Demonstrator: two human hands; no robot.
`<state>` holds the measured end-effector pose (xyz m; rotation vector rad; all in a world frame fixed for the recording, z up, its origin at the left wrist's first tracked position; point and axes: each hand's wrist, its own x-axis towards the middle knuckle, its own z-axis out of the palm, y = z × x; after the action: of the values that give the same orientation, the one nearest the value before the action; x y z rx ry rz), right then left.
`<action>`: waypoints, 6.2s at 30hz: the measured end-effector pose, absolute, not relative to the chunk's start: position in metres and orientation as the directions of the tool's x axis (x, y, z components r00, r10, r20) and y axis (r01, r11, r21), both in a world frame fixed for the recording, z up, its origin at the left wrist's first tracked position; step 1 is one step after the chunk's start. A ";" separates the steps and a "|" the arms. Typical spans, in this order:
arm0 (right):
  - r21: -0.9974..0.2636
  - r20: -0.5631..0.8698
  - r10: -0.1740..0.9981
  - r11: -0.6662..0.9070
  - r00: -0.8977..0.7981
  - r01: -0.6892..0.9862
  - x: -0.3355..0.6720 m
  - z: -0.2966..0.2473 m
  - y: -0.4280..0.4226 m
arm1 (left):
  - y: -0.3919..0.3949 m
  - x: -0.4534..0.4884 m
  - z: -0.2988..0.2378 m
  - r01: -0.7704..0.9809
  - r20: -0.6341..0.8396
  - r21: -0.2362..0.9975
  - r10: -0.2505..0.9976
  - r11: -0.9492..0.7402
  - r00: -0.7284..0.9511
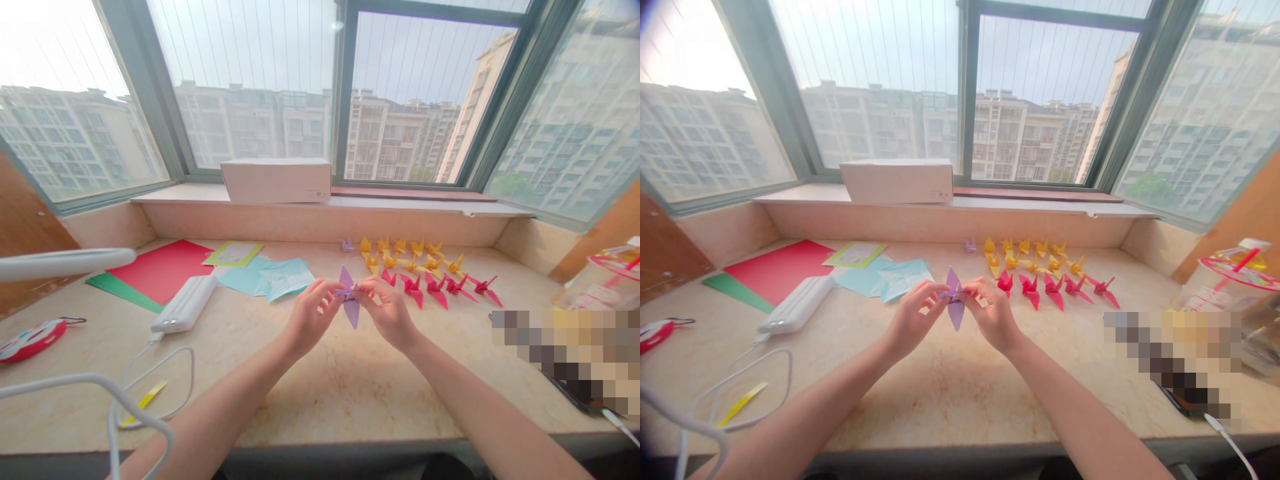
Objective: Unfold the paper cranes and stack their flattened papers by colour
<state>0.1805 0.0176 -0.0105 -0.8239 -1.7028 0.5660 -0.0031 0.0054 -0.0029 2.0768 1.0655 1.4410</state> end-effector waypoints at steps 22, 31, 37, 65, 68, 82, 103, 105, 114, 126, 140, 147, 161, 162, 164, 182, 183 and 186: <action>-0.967 0.229 0.966 0.239 -0.122 0.082 0.170 -0.004 0.008 | 0.009 -0.014 -0.007 0.474 0.697 0.577 0.704 -0.665 0.138; -0.982 0.089 0.952 0.134 -0.294 0.136 0.166 -0.001 0.007 | 0.013 -0.019 -0.012 0.565 0.704 0.481 0.679 -0.671 0.208; -0.995 0.095 0.941 0.100 -0.325 -0.002 0.172 0.006 0.007 | 0.011 -0.013 -0.012 0.476 0.652 0.554 0.711 -0.683 0.262; -0.992 0.068 0.898 0.108 -0.435 0.068 0.171 0.004 -0.002 | 0.024 -0.022 0.005 -0.422 -0.025 0.905 0.996 0.059 0.085; -0.993 0.068 0.893 0.105 -0.445 0.059 0.171 0.004 -0.002 | 0.024 -0.023 0.005 -0.427 -0.027 0.902 0.995 0.064 0.091; -0.990 0.144 0.889 0.130 -0.434 -0.061 0.164 -0.004 -0.003 | 0.021 -0.019 0.001 -0.393 -0.075 0.908 0.980 0.143 0.185; -0.995 0.103 0.959 0.100 -0.265 -0.025 0.160 -0.013 0.002 | 0.030 -0.028 0.002 -0.312 -0.068 0.948 0.997 0.056 -0.027; -0.995 0.101 0.972 0.098 -0.214 -0.023 0.161 -0.012 0.004 | 0.028 -0.028 0.005 -0.149 0.097 0.983 0.992 -0.109 -0.087; -0.987 0.162 0.950 0.151 -0.268 -0.062 0.160 -0.008 0.003 | 0.012 -0.015 0.002 0.234 0.438 0.850 0.880 -0.472 0.183; -0.986 0.167 0.946 0.159 -0.277 -0.050 0.158 -0.014 0.006 | 0.018 -0.020 -0.001 0.400 0.574 0.694 0.795 -0.599 0.195; -0.811 0.390 0.833 0.512 -0.391 0.283 0.185 -0.001 0.018 | 0.017 -0.022 0.002 0.476 0.637 0.528 0.698 -0.704 0.327; -0.798 0.413 0.839 0.521 -0.356 0.304 0.180 -0.002 0.013 | 0.015 -0.021 -0.001 0.415 0.637 0.540 0.678 -0.732 0.367; -0.784 0.452 0.842 0.533 -0.295 0.319 0.180 -0.001 0.012 | 0.015 -0.021 -0.002 0.433 0.596 0.545 0.695 -0.718 0.403; -0.765 0.475 0.827 0.557 -0.301 0.323 0.180 0.000 0.012 | 0.015 -0.021 -0.002 0.442 0.589 0.547 0.702 -0.711 0.401; -0.733 0.510 0.806 0.590 -0.301 0.340 0.180 0.003 0.012 | 0.014 -0.021 -0.001 0.451 0.567 0.561 0.719 -0.694 0.402; -0.797 0.537 0.833 0.553 -0.133 0.244 0.175 0.001 0.012 | 0.015 -0.017 -0.004 0.335 0.539 0.727 0.800 -0.600 0.264; -0.788 0.552 0.824 0.566 -0.128 0.242 0.175 0.001 0.012 | 0.016 -0.017 -0.005 0.306 0.521 0.758 0.817 -0.576 0.247; -0.759 0.580 0.801 0.598 -0.149 0.258 0.175 -0.001 0.014 | 0.017 -0.016 -0.008 0.262 0.472 0.814 0.853 -0.518 0.221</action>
<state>0.1751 0.0145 -0.0008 -0.8812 -1.7010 0.6014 -0.0159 0.0168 -0.0084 1.9116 1.0260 1.2983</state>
